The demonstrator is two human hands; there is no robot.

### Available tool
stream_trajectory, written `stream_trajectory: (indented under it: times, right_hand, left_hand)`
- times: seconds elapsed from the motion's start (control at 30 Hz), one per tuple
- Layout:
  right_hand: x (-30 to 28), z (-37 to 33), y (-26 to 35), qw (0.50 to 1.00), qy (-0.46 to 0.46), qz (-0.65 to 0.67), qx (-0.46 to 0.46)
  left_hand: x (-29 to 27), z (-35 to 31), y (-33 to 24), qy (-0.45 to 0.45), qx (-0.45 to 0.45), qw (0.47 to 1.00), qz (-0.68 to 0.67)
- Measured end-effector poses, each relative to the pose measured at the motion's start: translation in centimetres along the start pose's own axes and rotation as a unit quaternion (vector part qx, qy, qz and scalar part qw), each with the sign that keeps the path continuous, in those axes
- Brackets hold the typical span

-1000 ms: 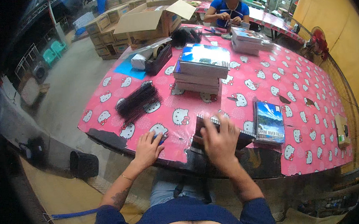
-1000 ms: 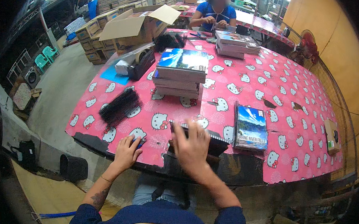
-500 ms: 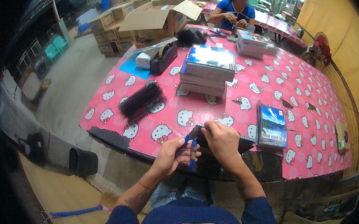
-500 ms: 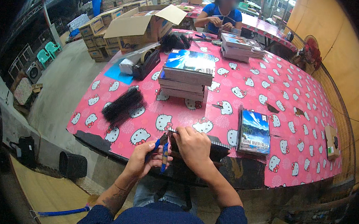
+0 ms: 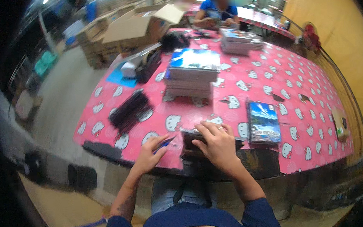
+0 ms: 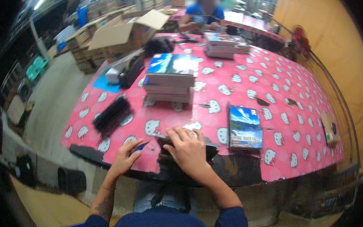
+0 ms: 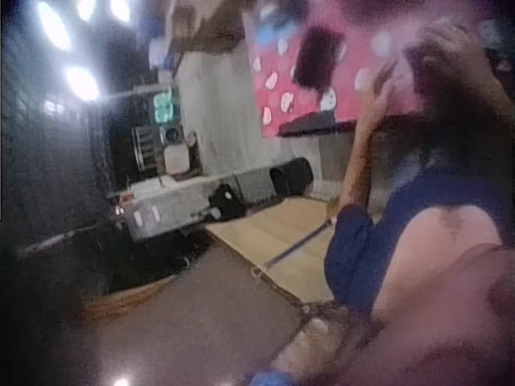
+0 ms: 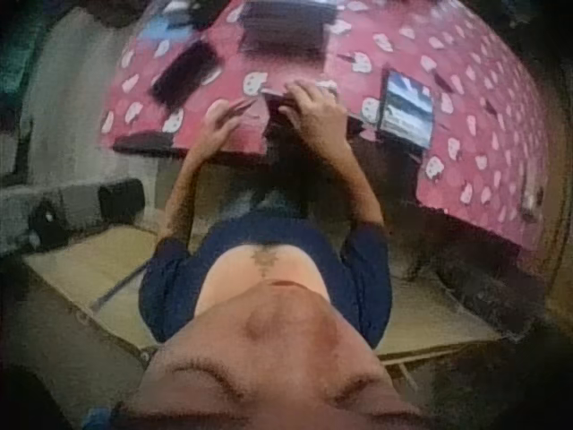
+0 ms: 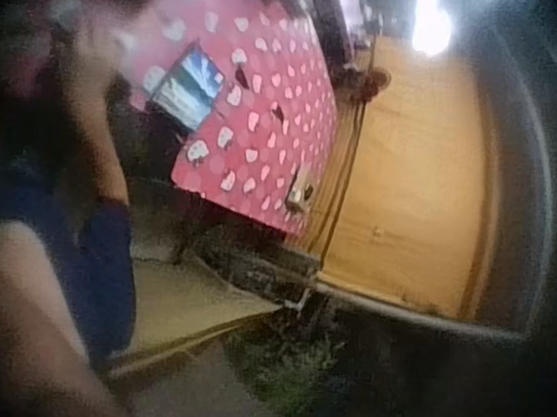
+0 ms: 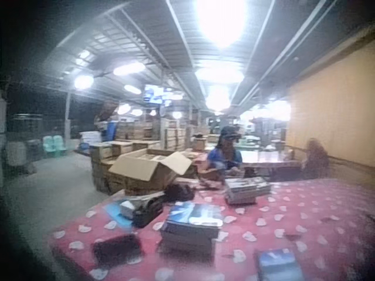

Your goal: The person assembles items using spiral binding and shears, handling notebooks and tools on a table.

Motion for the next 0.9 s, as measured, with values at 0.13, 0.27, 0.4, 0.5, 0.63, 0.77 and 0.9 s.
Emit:
stream_trajectory:
  times: [0.13,0.27,0.4,0.5,0.63,0.77,0.9]
  right_hand:
    - [-5.3,-5.3,-8.5,0.976,-0.110,-0.016,0.185]
    - [-5.9,-16.6,-18.8,0.908,-0.084,-0.130,0.390]
    - [-4.5,-21.8,-21.1,0.892,-0.027,-0.100,0.441]
    - [-7.3,-15.5,-15.8,0.924,-0.152,-0.080,0.342]
    - [-12.1,-3.2,-3.4,0.993,-0.081,0.039,0.076]
    - [-12.3,-4.0,-10.2,0.939,-0.234,0.135,0.213]
    - [-10.6,-12.9,-22.6,0.910,-0.197,0.155,0.331]
  left_hand:
    - [-0.8,-1.0,4.6,-0.146,0.079,0.923,0.347]
    - [2.3,4.1,-6.7,-0.182,0.254,0.919,0.242]
    - [4.3,7.3,-13.6,0.107,0.244,0.913,0.310]
    - [2.3,7.4,-18.7,0.054,0.341,0.843,0.412]
    - [3.2,6.1,-26.0,-0.002,0.486,0.761,0.430]
    - [1.4,7.5,-26.9,-0.250,0.525,0.801,0.143]
    - [-0.5,9.9,-21.5,-0.233,0.428,0.868,0.090]
Point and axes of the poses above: each hand's wrist, its own z-axis towards the middle knuckle, its own x-axis out of the palm, y = z × x, the point moved 1 cm from there along z, towards the middle knuckle, and after that the axes turned 13 degrees about -x, right-handed, at the moved point
